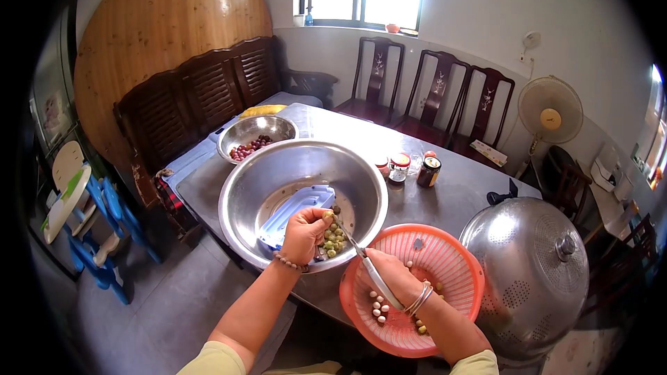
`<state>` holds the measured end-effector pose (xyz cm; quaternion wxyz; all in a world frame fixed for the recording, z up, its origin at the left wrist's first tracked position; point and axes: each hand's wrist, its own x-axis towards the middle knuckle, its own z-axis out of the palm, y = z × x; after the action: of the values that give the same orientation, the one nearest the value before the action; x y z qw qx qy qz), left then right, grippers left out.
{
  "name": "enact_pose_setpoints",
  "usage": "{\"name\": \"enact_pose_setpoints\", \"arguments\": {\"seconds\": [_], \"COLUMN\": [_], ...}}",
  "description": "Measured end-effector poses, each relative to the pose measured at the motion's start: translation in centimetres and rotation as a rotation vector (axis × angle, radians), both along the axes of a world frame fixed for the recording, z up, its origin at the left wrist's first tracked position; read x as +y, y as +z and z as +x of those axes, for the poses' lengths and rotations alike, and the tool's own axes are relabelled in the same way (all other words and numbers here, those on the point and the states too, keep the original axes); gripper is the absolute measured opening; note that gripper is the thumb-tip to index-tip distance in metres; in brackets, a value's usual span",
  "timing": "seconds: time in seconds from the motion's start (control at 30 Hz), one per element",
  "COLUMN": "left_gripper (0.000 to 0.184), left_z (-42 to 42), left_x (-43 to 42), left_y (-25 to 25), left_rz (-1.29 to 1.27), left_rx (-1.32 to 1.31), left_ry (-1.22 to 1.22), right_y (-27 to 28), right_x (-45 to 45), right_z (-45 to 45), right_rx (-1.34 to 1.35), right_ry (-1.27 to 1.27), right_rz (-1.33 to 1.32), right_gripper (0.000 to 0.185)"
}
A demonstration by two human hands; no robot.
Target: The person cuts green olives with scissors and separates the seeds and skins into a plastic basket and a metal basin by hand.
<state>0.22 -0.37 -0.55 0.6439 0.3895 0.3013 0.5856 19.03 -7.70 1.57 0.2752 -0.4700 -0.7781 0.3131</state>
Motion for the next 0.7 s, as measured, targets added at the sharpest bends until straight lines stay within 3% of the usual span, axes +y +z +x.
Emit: {"name": "enact_pose_setpoints", "arguments": {"seconds": [0.03, 0.07, 0.13, 0.2, 0.23, 0.33, 0.43, 0.7], "left_gripper": [0.01, 0.009, 0.008, 0.007, 0.006, 0.007, 0.01, 0.006], "left_z": [0.0, -0.1, 0.0, -0.1, -0.1, -0.2, -0.2, -0.5], "left_x": [0.0, 0.0, 0.0, 0.0, 0.0, -0.1, -0.2, 0.1], "left_y": [0.0, 0.0, 0.1, 0.2, 0.1, 0.1, 0.1, 0.2], "left_rz": [-0.003, -0.006, -0.009, -0.004, -0.001, 0.004, 0.005, -0.02], "left_rx": [-0.004, -0.009, -0.016, -0.02, -0.016, -0.001, 0.0, -0.075], "left_ry": [-0.003, -0.006, -0.002, 0.004, 0.004, 0.023, 0.029, 0.0], "right_y": [-0.1, -0.3, 0.0, 0.7, -0.6, 0.0, 0.5, 1.2], "right_x": [0.2, 0.4, 0.2, -0.5, 0.2, -0.6, -0.9, -1.2], "right_z": [0.0, 0.1, -0.1, -0.6, -0.1, -0.2, -0.5, -0.7], "right_rx": [-0.001, 0.192, 0.385, 0.26, 0.432, 0.179, 0.232, 0.467], "right_ry": [0.001, -0.063, -0.126, -0.086, -0.152, -0.015, 0.01, 0.007], "right_rz": [0.0, -0.299, -0.598, -0.418, -0.677, -0.283, -0.295, -0.52], "right_gripper": [0.01, 0.01, 0.01, 0.01, 0.011, 0.011, 0.005, 0.028]}}
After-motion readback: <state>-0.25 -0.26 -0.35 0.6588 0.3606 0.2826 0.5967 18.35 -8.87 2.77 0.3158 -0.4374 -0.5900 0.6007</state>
